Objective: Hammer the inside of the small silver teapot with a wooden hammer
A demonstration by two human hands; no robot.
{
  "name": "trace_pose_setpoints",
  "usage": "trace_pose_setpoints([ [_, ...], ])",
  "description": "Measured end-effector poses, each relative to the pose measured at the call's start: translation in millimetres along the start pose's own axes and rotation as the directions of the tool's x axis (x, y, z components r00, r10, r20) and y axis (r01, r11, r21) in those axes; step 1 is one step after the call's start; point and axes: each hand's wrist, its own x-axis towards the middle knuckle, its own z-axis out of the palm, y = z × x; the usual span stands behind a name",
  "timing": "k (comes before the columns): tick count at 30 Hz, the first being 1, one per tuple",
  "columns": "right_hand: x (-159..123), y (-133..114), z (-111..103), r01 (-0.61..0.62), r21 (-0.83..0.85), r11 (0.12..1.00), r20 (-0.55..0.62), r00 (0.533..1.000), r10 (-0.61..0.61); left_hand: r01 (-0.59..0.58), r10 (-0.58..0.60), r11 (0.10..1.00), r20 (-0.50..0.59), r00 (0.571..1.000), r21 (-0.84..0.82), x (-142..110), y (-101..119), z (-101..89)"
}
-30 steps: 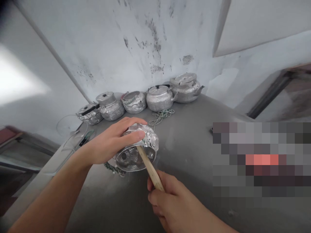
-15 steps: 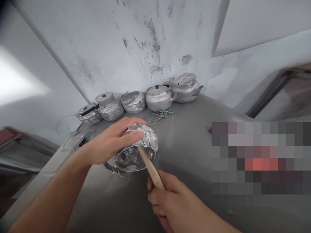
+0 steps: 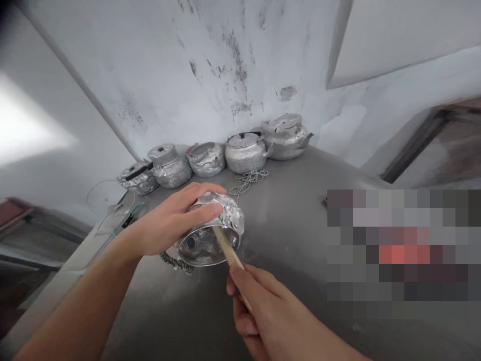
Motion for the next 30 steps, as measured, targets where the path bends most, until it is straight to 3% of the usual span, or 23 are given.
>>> trace_pose_setpoints([
  [5,2.7,-0.7,-2.8,-0.064,-0.081,0.995,0.004,0.998,0.065,0.004,-0.004,1.000,0.006,1.000,-0.003,-0.3,-0.2,-0.7],
  [17,5.7,-4.2,-2.3,-0.032,-0.054,0.998,0.019,0.999,0.033,-0.018,0.018,1.000,-0.007,1.000,0.008,0.7,-1.5,-0.2],
  [21,5.2,-0.1,-1.6,-0.085,-0.063,0.994,0.049,0.995,0.088,-0.007,0.007,1.000,-0.006,1.000,0.004,0.1,-1.0,-0.8],
  [27,3.9,3.9,-3.2,-0.033,-0.034,0.999,0.058,0.998,0.035,-0.019,0.019,1.000,-0.010,1.000,0.020,1.7,-1.0,-0.6],
  [30,2.4,-0.4,-2.0,-0.066,0.001,0.998,0.007,0.998,0.066,-0.019,0.020,1.000,-0.013,1.000,0.020,2.4,-1.6,-0.2],
])
